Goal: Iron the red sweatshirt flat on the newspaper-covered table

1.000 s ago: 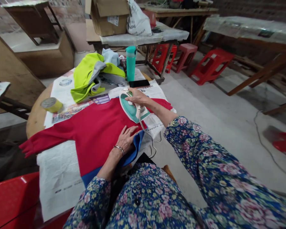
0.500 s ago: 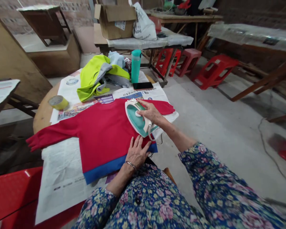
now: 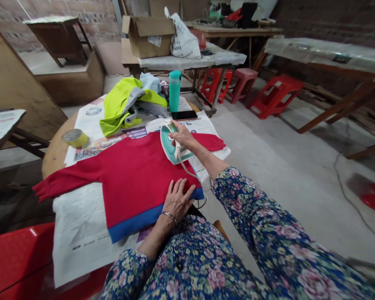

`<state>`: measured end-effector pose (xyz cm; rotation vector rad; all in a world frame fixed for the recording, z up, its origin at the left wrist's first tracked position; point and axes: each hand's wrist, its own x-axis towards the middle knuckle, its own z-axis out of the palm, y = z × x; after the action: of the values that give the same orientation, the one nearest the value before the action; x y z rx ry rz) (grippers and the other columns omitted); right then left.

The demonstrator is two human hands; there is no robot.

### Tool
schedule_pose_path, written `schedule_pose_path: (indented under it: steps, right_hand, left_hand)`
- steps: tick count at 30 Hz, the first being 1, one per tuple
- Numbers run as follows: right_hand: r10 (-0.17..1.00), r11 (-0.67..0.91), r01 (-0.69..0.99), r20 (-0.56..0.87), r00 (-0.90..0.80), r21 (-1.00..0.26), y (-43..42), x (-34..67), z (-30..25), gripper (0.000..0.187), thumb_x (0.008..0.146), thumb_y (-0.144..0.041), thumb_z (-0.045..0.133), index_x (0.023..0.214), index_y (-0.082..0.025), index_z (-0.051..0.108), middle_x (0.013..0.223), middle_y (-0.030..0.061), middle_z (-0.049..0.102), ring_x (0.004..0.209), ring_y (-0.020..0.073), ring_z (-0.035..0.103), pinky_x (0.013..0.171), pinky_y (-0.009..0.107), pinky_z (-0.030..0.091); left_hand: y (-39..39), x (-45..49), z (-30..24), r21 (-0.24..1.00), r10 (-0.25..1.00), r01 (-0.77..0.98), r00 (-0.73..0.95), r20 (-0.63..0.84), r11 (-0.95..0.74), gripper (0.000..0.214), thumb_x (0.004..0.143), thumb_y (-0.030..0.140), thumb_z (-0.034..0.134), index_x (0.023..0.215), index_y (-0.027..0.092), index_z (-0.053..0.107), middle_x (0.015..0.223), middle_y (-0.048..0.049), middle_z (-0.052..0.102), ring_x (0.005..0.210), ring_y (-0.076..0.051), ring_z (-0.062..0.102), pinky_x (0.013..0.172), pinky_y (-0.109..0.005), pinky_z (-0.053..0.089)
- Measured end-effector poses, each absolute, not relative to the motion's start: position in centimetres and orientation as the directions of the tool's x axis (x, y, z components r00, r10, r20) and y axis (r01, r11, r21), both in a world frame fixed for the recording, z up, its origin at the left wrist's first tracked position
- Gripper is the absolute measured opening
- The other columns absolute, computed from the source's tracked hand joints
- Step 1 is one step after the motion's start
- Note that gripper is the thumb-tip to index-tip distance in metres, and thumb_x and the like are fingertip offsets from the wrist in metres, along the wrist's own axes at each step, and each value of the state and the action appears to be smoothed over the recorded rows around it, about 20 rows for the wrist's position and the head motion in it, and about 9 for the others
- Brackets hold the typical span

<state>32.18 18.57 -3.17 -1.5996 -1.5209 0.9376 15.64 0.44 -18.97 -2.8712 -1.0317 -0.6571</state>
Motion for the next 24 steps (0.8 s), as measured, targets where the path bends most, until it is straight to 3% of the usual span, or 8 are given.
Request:
schedule_pose_path:
  steps: [5, 9, 15, 24]
  right_hand:
    - [0.994, -0.065, 0.420, -0.095, -0.052, -0.905, 16.0, 33.3, -2.7, 0.093, 0.099, -0.016, 0.070, 0.184, -0.013, 0.034, 0.087, 0.0042, 0.074, 0.065, 0.0196, 0.073, 0.064, 0.032, 0.067]
    - [0.978, -0.050, 0.354, -0.117, -0.171, -0.934, 12.4, 35.6, -2.9, 0.094, 0.094, -0.012, 0.073, 0.182, -0.017, 0.041, 0.084, -0.0002, 0.072, 0.052, 0.0118, 0.062, 0.049, 0.023, 0.055]
    - [0.966, -0.036, 0.326, -0.117, -0.232, -0.945, 11.5, 37.1, -2.4, 0.087, 0.095, -0.022, 0.081, 0.176, -0.018, 0.052, 0.083, -0.0006, 0.071, 0.051, 0.0100, 0.058, 0.048, 0.022, 0.053]
    - [0.980, 0.038, 0.394, -0.042, -0.195, -0.918, 19.5, 32.2, -3.0, 0.084, 0.100, -0.022, 0.074, 0.179, -0.016, 0.045, 0.086, 0.0011, 0.069, 0.060, 0.0147, 0.065, 0.063, 0.029, 0.063]
  left_hand:
    - [0.7, 15.6, -19.4, 0.116, 0.590, 0.601, 0.697, 0.407, -0.791, 0.065, 0.100, 0.031, 0.082, 0.162, 0.036, 0.065, 0.165, -0.0149, 0.067, 0.150, -0.034, 0.065, 0.129, -0.060, 0.053]
    - [0.5, 15.8, -19.8, 0.131, 0.587, 0.589, 0.706, 0.396, -0.797, 0.066, 0.098, 0.030, 0.084, 0.162, 0.036, 0.066, 0.163, -0.0145, 0.068, 0.149, -0.033, 0.065, 0.132, -0.060, 0.050]
    - [-0.1, 15.9, -19.3, 0.127, 0.576, 0.580, 0.711, 0.403, -0.805, 0.062, 0.100, 0.031, 0.083, 0.160, 0.034, 0.067, 0.163, -0.0151, 0.069, 0.151, -0.033, 0.064, 0.132, -0.057, 0.051]
    - [-0.1, 15.5, -18.8, 0.153, 0.589, 0.586, 0.692, 0.417, -0.796, 0.064, 0.102, 0.026, 0.077, 0.164, 0.034, 0.063, 0.165, -0.0148, 0.066, 0.153, -0.032, 0.062, 0.132, -0.058, 0.050]
